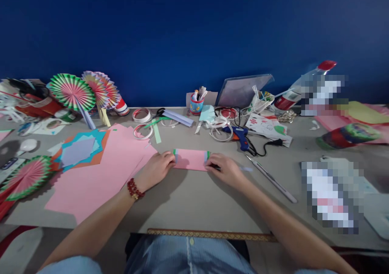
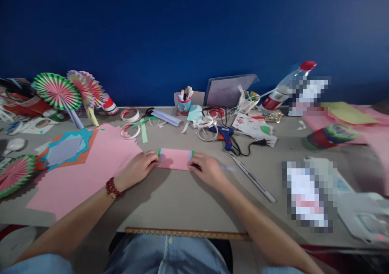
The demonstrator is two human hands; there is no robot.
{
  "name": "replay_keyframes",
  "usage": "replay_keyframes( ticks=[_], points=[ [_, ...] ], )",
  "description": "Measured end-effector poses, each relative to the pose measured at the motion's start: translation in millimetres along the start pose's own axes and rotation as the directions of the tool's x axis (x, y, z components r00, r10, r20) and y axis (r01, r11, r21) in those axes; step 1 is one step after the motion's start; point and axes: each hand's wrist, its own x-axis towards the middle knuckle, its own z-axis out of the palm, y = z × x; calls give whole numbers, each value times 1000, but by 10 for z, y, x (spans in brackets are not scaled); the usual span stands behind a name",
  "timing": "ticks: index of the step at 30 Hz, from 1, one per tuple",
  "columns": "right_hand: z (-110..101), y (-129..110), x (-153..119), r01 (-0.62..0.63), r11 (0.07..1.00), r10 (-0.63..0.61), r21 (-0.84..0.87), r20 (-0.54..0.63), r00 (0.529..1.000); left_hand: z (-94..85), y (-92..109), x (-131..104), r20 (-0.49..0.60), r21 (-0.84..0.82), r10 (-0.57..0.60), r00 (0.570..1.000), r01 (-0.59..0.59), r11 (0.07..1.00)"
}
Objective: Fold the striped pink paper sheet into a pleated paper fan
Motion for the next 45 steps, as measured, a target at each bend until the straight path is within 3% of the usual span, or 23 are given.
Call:
replay_keyframes(
  ticks=[8,18,25,31,33,37,41,45],
  points=[
    [-5,7,0,22,999,-22,-29,-1,1000,10,7,-1,-12,11,14,1000,-14,1000],
    [72,10,-107,68,971,-70,-228,-1,998,-4,49,-27,-42,6,-16,999,17,1000],
    [75,24,-152,205,824,-120,-528,191,974,49,32,-78,-116,-60,0,993,-7,998],
    [82,-23,-146,265,755,-173,-599,208,963,2,129,-113,-211,24,65,975,-61,998],
    [81,-38,-144,270,750,-182,-604,204,962,-20,256,-92,-164,93,154,974,-140,986],
    [79,-52,-150,265,766,-184,-586,196,963,69,457,-65,44,127,335,941,-338,933],
    [84,-41,-155,264,783,-185,-563,193,963,186,432,-134,90,91,331,939,-339,936],
    [64,-12,-177,268,795,-189,-544,199,962,132,355,-246,89,88,300,950,-308,947]
  ],
)
